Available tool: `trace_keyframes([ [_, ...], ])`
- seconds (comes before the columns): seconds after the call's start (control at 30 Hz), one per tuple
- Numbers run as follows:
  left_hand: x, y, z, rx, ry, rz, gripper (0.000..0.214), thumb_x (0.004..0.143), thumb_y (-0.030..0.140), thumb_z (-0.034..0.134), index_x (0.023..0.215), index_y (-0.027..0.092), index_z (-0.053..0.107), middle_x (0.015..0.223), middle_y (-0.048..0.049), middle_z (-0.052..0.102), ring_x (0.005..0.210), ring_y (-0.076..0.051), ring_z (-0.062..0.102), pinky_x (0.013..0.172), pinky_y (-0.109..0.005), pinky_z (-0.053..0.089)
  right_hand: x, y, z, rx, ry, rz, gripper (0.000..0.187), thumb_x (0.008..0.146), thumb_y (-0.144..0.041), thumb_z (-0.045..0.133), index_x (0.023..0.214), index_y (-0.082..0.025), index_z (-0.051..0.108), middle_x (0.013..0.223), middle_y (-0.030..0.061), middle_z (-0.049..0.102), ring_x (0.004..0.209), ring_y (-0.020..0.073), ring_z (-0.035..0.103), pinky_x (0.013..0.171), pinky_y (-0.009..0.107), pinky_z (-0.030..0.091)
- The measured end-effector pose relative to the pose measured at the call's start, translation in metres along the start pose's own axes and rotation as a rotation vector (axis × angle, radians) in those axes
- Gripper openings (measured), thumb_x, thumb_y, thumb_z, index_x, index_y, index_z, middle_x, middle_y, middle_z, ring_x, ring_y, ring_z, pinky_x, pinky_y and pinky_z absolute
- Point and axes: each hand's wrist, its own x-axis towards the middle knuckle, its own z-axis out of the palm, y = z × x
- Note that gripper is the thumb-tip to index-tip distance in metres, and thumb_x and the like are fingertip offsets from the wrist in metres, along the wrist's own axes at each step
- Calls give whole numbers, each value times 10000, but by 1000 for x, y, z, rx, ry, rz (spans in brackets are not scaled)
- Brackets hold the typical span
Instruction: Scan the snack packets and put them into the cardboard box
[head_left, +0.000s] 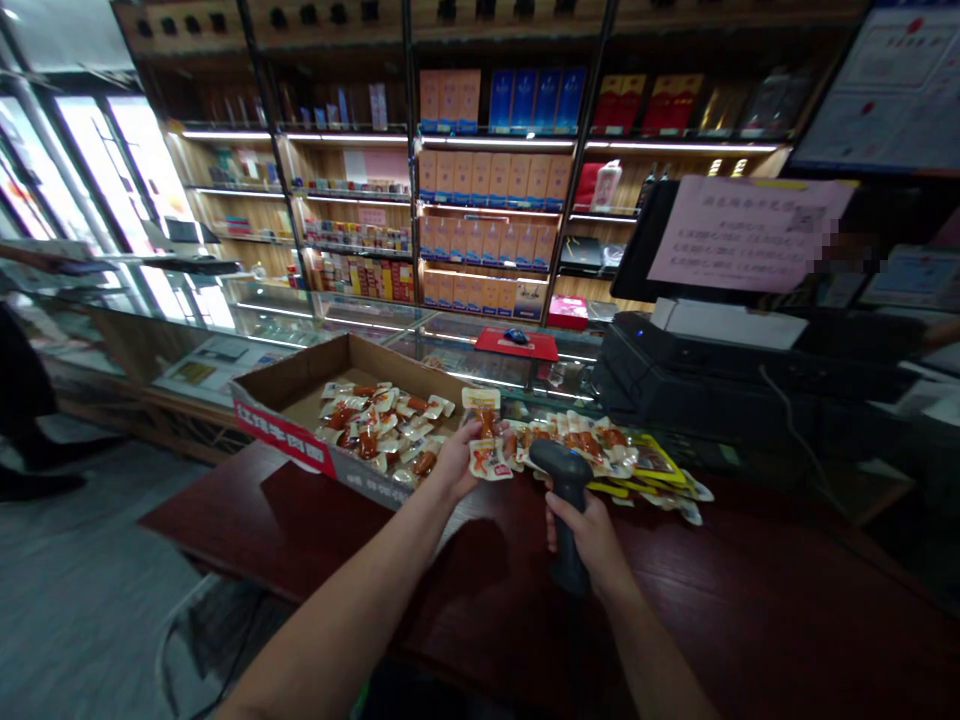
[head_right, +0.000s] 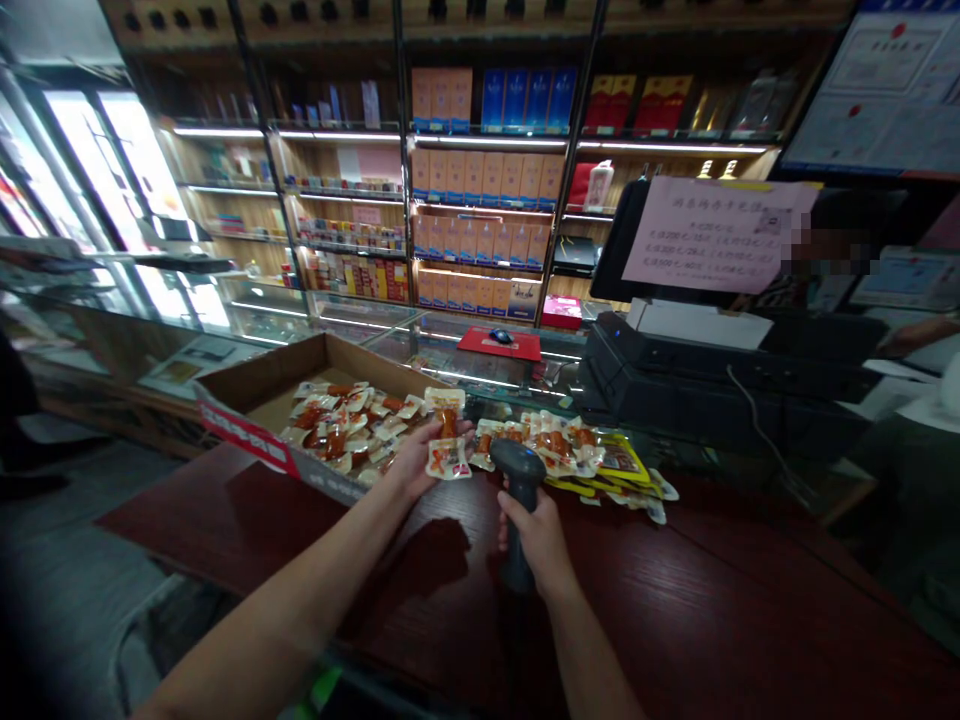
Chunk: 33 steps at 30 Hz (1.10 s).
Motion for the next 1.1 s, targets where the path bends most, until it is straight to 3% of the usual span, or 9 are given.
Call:
trace_keyframes([
  [0.17, 16, -38, -39, -43, 71, 92, 346, 826, 207, 531, 1168, 181, 488, 962, -101, 672, 845, -234, 664, 810, -449, 494, 0, 1, -2, -2, -9, 20, 519, 576, -445, 746, 946, -140, 546, 496, -53, 553, 362, 114, 507, 337, 232, 433],
  [0.3, 18, -44, -62, -40, 170, 18, 377, 860, 421, 498, 1154, 185, 510, 889, -90, 674, 765, -217, 664, 750, -432, 511, 0, 2, -2, 13, 11, 14, 514, 574, -439, 751, 937, -137, 549, 492, -55, 550, 355, 107, 500, 329, 221, 417],
  [0.43, 15, -41, -67, -135, 98, -116, 544, 853, 601, 351, 1093, 159, 556, 829, -104, 664, 731, -231, 655, 665, -400, 513, 1, 4, -1, 6, 16, 16, 501, 571, -434, 752, 923, -138, 552, 482, -59, 548, 346, 105, 494, 326, 223, 419],
  [0.57, 17, -42, -71, -161, 78, -203, 404, 889, 437, 357, 1004, 121, 581, 758, -107, 647, 622, -203, 630, 530, -309, 474, 1, 5, 1, -3, 9, 36, 488, 576, -410, 747, 929, -138, 548, 481, -62, 545, 345, 101, 489, 323, 221, 421],
  [0.7, 19, -45, -76, -97, 102, -230, 215, 817, 207, 488, 938, 63, 593, 720, -101, 634, 550, -144, 588, 490, -244, 441, -2, 3, 4, 4, 13, 22, 448, 610, -390, 726, 936, -139, 549, 488, -63, 544, 353, 95, 489, 333, 213, 424],
  [0.83, 19, -51, -76, 48, 119, -89, 209, 697, 105, 660, 893, 55, 608, 703, -60, 634, 559, -118, 588, 555, -231, 474, -2, 3, 4, -8, 13, 26, 444, 610, -400, 722, 929, -142, 551, 488, -62, 546, 355, 100, 494, 334, 216, 424],
  [1.0, 22, -60, -72, 212, 218, 152, 343, 644, 230, 753, 920, 129, 575, 760, -44, 662, 613, -146, 621, 582, -259, 494, 2, 7, 0, -21, -15, 42, 486, 593, -416, 732, 945, -140, 543, 490, -63, 545, 363, 108, 503, 336, 226, 434],
  [1.1, 25, -63, -73, 270, 237, 205, 408, 658, 264, 732, 1005, 143, 554, 835, -67, 675, 675, -171, 643, 619, -281, 503, 3, 7, 0, -32, -11, 41, 494, 588, -421, 733, 950, -140, 547, 496, -61, 544, 364, 111, 509, 336, 230, 438],
])
